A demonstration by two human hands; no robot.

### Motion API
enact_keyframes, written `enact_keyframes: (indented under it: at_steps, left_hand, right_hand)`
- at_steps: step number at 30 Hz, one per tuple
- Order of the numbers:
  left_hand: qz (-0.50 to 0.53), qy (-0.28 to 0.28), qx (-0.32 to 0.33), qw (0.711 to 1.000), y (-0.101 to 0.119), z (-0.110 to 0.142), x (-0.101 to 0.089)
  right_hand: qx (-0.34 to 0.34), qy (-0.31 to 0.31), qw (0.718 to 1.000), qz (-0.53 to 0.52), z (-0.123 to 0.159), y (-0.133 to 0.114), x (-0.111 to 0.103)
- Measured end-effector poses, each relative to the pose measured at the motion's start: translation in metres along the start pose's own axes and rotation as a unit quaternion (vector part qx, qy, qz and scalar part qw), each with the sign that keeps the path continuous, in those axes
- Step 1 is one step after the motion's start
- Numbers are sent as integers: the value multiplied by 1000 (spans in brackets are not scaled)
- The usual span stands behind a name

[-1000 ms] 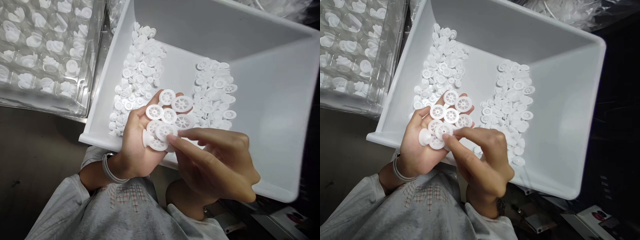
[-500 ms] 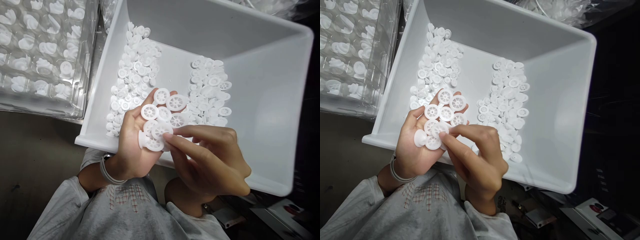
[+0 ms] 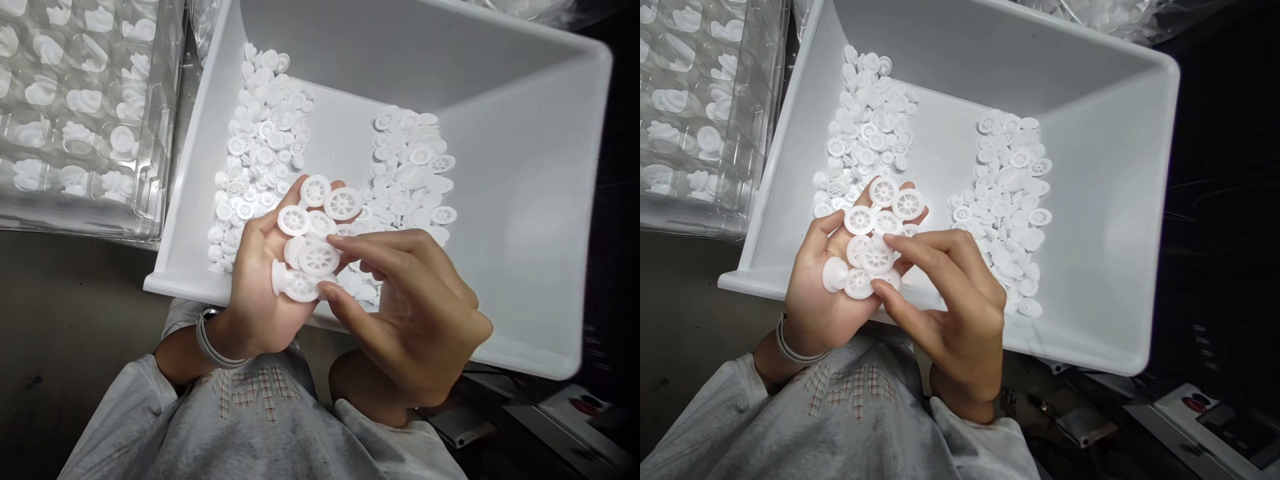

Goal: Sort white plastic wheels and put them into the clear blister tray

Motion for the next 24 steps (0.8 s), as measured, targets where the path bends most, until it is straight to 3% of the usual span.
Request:
enact_keyframes:
  at_steps: [9, 14, 16, 20, 24]
  left_hand:
    - [-2, -4, -13, 1000, -3, -2, 1]
    - [-1, 0, -10, 1000, -2, -3, 1]
    - [-5, -4, -14, 1000, -3, -2, 1]
    - [-14, -8, -22, 1000, -5, 0, 1]
    - [-18, -28, -32, 999, -7, 2, 3]
  right_hand:
    - [-31, -58, 997, 31, -8, -7, -8]
    - [-1, -67, 994, -83, -14, -11, -12]
    - [20, -55, 993, -105, -17, -10, -14]
    - [73, 52, 996, -4, -24, 1, -27]
    - [81, 30, 995, 43, -29, 10, -19]
Point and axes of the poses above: each hand's wrist, its own z-axis away from the middle knuckle, its own x-axis out of the palm, y = z × x, the point moved 6 cm from there along -z, towards the middle knuckle, and after that the axes turned 8 degrees about z, right-handed, at the moved point
